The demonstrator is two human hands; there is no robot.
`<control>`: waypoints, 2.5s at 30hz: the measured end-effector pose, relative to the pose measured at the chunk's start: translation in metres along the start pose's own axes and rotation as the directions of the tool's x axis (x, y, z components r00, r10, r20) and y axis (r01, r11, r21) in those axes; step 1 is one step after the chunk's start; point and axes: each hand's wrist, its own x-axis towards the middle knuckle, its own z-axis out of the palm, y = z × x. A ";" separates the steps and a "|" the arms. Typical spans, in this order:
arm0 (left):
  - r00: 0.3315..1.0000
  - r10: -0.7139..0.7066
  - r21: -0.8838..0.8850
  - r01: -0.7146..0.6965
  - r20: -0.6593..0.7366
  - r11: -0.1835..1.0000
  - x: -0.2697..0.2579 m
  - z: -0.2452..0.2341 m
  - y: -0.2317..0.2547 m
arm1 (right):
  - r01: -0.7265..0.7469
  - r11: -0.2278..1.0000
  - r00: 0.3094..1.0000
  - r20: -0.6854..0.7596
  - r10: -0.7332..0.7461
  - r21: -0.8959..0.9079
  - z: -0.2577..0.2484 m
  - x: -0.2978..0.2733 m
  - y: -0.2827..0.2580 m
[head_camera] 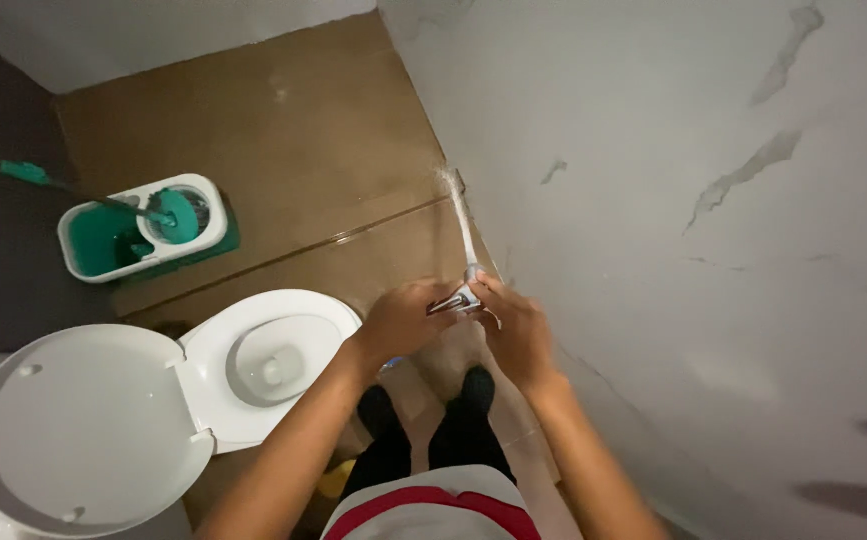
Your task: The recorder is holding a bidet sprayer and letting water run through it, possibly to clean or test it.
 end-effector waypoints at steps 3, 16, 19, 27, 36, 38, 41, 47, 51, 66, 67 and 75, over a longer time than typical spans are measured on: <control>0.996 -0.079 0.000 0.079 -0.033 0.997 -0.009 -0.012 0.008 | 0.026 0.999 0.999 0.033 -0.025 -0.024 0.002 0.008 -0.012; 0.966 -0.151 0.049 0.165 -0.209 0.985 -0.067 -0.065 -0.003 | 0.172 0.984 0.974 0.141 -0.175 0.033 0.044 0.044 -0.059; 0.913 -0.396 -0.184 0.374 -0.099 0.909 -0.078 -0.083 0.004 | 0.297 0.955 0.947 0.127 -0.295 0.006 0.045 0.056 -0.079; 0.895 -0.119 0.037 0.149 -0.429 0.988 -0.096 -0.114 -0.009 | 0.395 0.913 0.911 0.081 -0.403 0.103 0.061 0.094 -0.110; 0.845 -0.115 0.046 0.162 -0.523 0.986 -0.123 -0.135 -0.001 | 0.440 0.888 0.881 0.128 -0.455 0.132 0.071 0.109 -0.140; 0.839 -0.158 0.041 0.209 -0.520 0.977 -0.126 -0.145 0.011 | 0.434 0.888 0.883 0.126 -0.453 0.151 0.071 0.112 -0.148; 0.836 -0.164 0.060 0.228 -0.524 0.972 -0.129 -0.153 0.015 | 0.466 0.870 0.870 0.094 -0.484 0.162 0.075 0.119 -0.153; 0.809 -0.081 0.088 0.161 -0.582 0.983 -0.129 -0.169 0.004 | 0.525 0.843 0.844 0.056 -0.534 0.117 0.078 0.140 -0.166; 0.802 -0.129 0.188 0.288 -0.583 0.939 -0.115 -0.196 0.036 | 0.578 0.811 0.814 0.012 -0.581 0.094 0.062 0.165 -0.172; 0.877 0.094 0.218 0.013 -0.471 0.976 -0.041 -0.169 0.056 | 0.493 0.869 0.864 -0.089 -0.495 -0.047 0.000 0.161 -0.118; 0.884 0.091 0.212 0.010 -0.458 0.977 -0.039 -0.165 0.060 | 0.479 0.877 0.872 -0.086 -0.481 -0.049 -0.003 0.158 -0.115; 0.903 0.113 0.071 -0.092 -0.414 0.993 -0.007 -0.128 0.033 | 0.358 0.932 0.930 -0.068 -0.361 -0.054 -0.018 0.132 -0.090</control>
